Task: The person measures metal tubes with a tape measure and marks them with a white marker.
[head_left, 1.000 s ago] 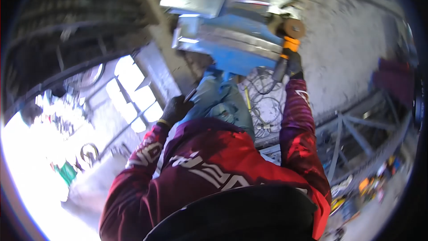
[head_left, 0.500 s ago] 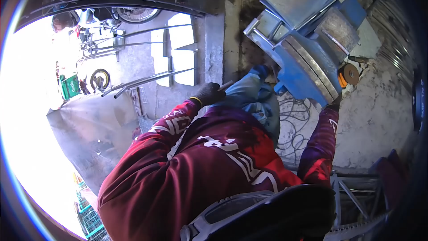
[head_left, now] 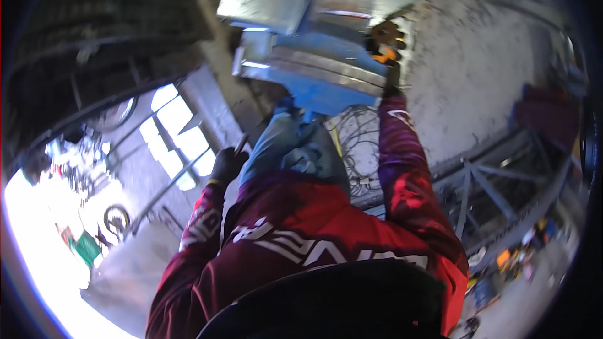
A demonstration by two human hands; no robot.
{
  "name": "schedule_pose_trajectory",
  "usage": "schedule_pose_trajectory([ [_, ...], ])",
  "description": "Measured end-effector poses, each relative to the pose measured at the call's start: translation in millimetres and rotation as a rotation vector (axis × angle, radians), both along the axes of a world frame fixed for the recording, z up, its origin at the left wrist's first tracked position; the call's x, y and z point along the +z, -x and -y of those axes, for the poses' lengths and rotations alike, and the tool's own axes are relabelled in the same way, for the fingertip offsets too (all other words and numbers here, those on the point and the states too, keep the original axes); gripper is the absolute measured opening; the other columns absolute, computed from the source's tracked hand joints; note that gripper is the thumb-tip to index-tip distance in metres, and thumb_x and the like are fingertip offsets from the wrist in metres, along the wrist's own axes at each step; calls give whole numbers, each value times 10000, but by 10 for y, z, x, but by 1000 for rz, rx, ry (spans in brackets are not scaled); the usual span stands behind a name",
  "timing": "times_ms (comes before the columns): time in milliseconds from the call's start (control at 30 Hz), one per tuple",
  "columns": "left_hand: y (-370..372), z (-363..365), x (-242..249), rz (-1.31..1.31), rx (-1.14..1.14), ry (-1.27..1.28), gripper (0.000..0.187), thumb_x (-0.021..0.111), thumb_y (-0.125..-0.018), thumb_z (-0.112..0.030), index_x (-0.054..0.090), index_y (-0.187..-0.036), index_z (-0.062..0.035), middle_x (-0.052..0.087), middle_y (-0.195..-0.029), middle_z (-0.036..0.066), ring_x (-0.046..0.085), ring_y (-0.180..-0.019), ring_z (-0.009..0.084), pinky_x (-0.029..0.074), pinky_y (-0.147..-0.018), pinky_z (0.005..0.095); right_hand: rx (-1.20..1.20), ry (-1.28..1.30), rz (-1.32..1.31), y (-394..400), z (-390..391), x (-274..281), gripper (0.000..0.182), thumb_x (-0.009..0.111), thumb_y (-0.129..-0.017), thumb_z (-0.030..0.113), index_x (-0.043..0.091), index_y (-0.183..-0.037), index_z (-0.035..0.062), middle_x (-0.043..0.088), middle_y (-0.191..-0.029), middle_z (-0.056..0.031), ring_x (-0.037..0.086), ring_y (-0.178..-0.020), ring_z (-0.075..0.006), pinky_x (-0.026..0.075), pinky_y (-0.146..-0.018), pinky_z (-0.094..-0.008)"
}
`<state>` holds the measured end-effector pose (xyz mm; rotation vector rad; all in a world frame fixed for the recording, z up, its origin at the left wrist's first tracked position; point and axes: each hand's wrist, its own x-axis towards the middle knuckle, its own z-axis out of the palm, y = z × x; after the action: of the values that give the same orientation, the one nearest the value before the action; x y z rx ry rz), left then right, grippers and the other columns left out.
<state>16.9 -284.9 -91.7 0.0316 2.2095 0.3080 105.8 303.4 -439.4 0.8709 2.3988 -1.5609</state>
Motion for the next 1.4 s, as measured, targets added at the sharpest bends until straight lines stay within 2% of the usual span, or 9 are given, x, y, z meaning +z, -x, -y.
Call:
schedule_pose_trajectory([
  [33,-8,20,-33,-9,-36,-1,471,706,-842,-449,681,-778,17,655,-740,278,663,-730,443,490,-678,518,-40,-34,8,11,460,724,355,639,-884,187,590,-1194,21,691,-1096,-164,669,-1046,-333,519,-895,-402],
  [67,-4,26,-76,-22,-56,7,474,711,-838,-450,675,-770,18,650,-733,279,658,-721,443,486,-670,517,-676,-115,202,430,688,1542,545,760,-783,225,504,-1217,18,675,-1132,-172,661,-1052,-323,512,-922,-392],
  [133,12,13,-128,-10,-76,-2,477,712,-838,-451,671,-767,19,646,-728,278,652,-715,442,481,-661,516,-755,-10,178,495,713,1562,733,839,-697,266,436,-1256,17,668,-1131,-168,659,-1036,-298,510,-926,-385],
  [267,70,-31,-48,-4,-63,-5,477,711,-840,-447,664,-765,22,637,-720,276,638,-705,444,468,-649,517,-829,145,82,389,780,1445,693,814,-708,260,458,-1249,15,676,-1118,-155,661,-1023,-275,510,-919,-374],
  [600,135,-51,-82,-30,-184,-14,472,710,-838,-435,656,-768,28,640,-757,289,637,-741,460,477,-674,528,-850,25,71,157,876,1510,635,706,-779,296,521,-1305,-8,687,-1119,-182,664,-1045,-333,501,-916,-392],
  [1067,219,-213,-46,7,-156,24,377,682,-838,-357,645,-772,13,645,-703,183,627,-671,316,470,-638,452,-813,-409,224,474,1057,1768,402,676,-828,370,627,-1006,13,599,-970,-241,601,-919,-414,487,-846,-491],
  [1267,190,-195,-90,25,-157,30,387,680,-839,-367,655,-778,14,647,-701,183,633,-671,314,475,-638,448,-685,-466,305,499,1163,1907,354,635,-856,327,649,-1044,28,623,-1014,-273,617,-956,-458,508,-849,-481],
  [1333,188,-207,-94,34,-148,42,388,677,-840,-369,659,-783,14,647,-702,184,635,-674,317,478,-640,448,-947,-417,-95,549,1268,1955,510,713,-822,367,598,-1192,35,655,-1065,-263,624,-1027,-456,510,-879,-470],
  [1400,192,-216,-83,30,-180,51,387,677,-841,-370,670,-801,15,654,-710,187,644,-686,324,483,-645,449,-733,-324,198,554,1225,1949,596,708,-859,337,519,-1338,37,688,-1127,-196,656,-1068,-383,522,-906,-433],
])
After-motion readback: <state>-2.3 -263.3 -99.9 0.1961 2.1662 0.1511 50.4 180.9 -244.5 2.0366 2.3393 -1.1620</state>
